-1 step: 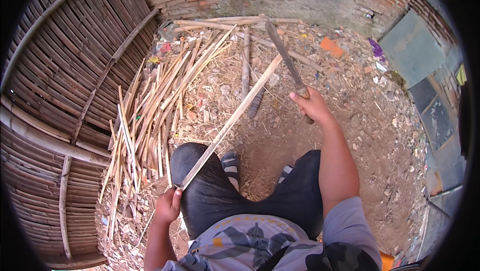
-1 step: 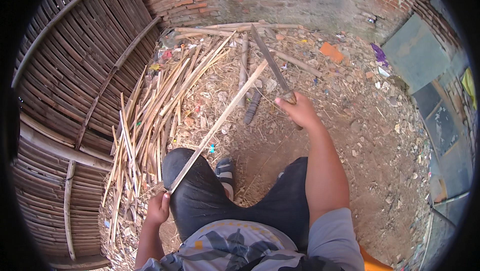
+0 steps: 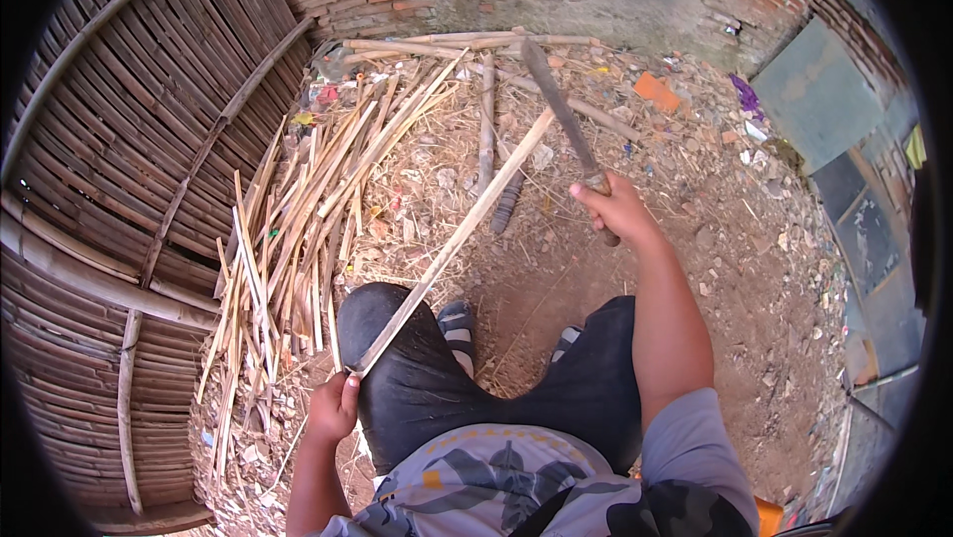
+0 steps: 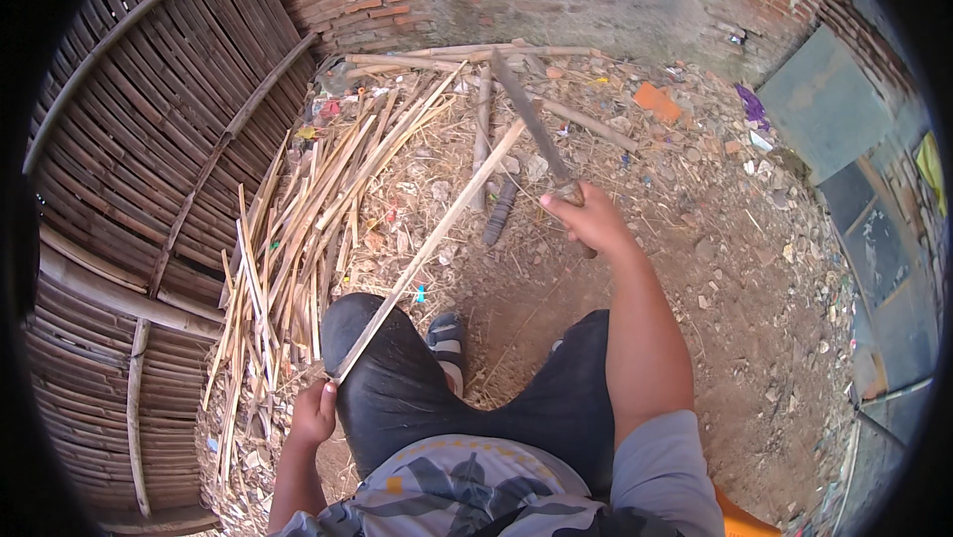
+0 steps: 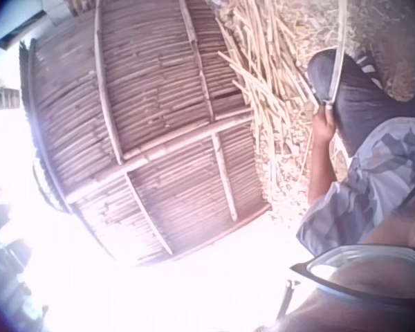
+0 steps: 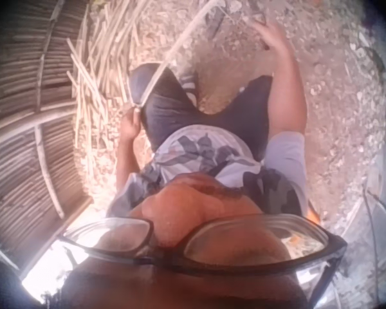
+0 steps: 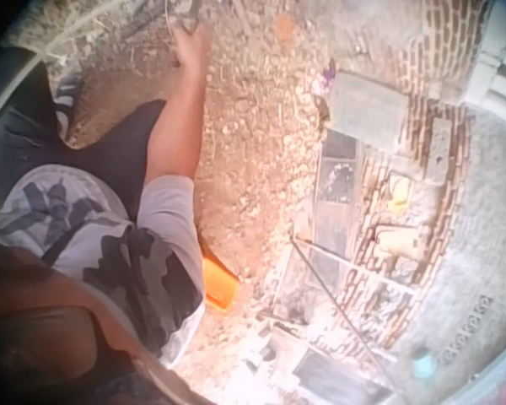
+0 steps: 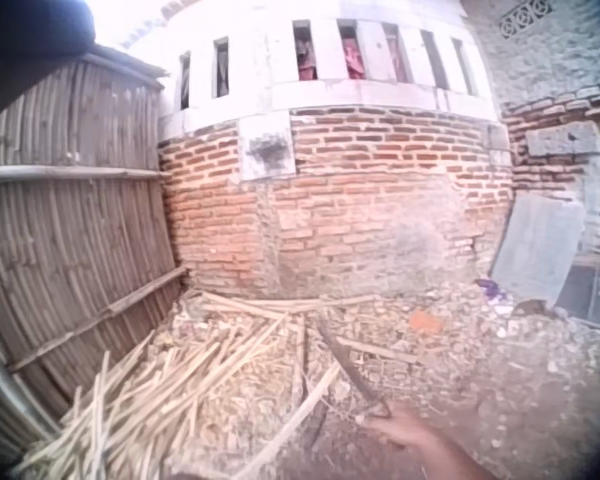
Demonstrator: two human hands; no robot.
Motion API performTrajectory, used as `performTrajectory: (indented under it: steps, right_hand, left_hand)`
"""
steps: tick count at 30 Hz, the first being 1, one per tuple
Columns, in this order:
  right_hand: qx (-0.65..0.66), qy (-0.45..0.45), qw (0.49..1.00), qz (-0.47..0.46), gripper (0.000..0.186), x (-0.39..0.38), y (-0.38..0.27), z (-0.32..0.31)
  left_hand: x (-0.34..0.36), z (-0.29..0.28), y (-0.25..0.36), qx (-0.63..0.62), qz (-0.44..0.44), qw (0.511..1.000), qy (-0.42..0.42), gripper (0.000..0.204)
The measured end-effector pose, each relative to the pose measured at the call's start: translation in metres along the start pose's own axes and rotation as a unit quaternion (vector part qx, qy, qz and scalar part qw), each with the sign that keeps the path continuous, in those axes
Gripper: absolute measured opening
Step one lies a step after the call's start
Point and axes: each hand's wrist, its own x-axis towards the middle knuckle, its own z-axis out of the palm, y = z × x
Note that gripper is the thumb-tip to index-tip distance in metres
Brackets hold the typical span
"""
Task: The person thins a long bamboo strip using a machete while holding the strip against their leg.
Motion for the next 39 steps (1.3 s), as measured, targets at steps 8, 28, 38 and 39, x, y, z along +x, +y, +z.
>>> performTrajectory:
  steps: [8,28,38,39]
  right_hand:
    - [-0.149,-0.224,0.955,-0.122,0.064,-0.027,-0.016,0.043]
    - [-0.195,-0.108,0.953,-0.205,0.034,-0.021,-0.023,0.041]
    - [0.026,0.026,0.997,-0.062,0.04,-0.003,-0.005,0.018]
    - [0.009,0.008,0.998,-0.054,0.041,-0.005,-0.007,0.023]
  left_hand:
    - [-0.001,0.002,-0.007,-0.009,-0.011,1.0,0.006,0.047]
    - [-0.002,0.002,-0.004,-0.028,0.003,1.0,0.012,0.045]
    - [0.0,0.002,-0.001,-0.014,0.015,1.0,0.01,0.044]
    - [-0.001,0.002,-0.001,-0.018,0.013,1.0,0.013,0.044]
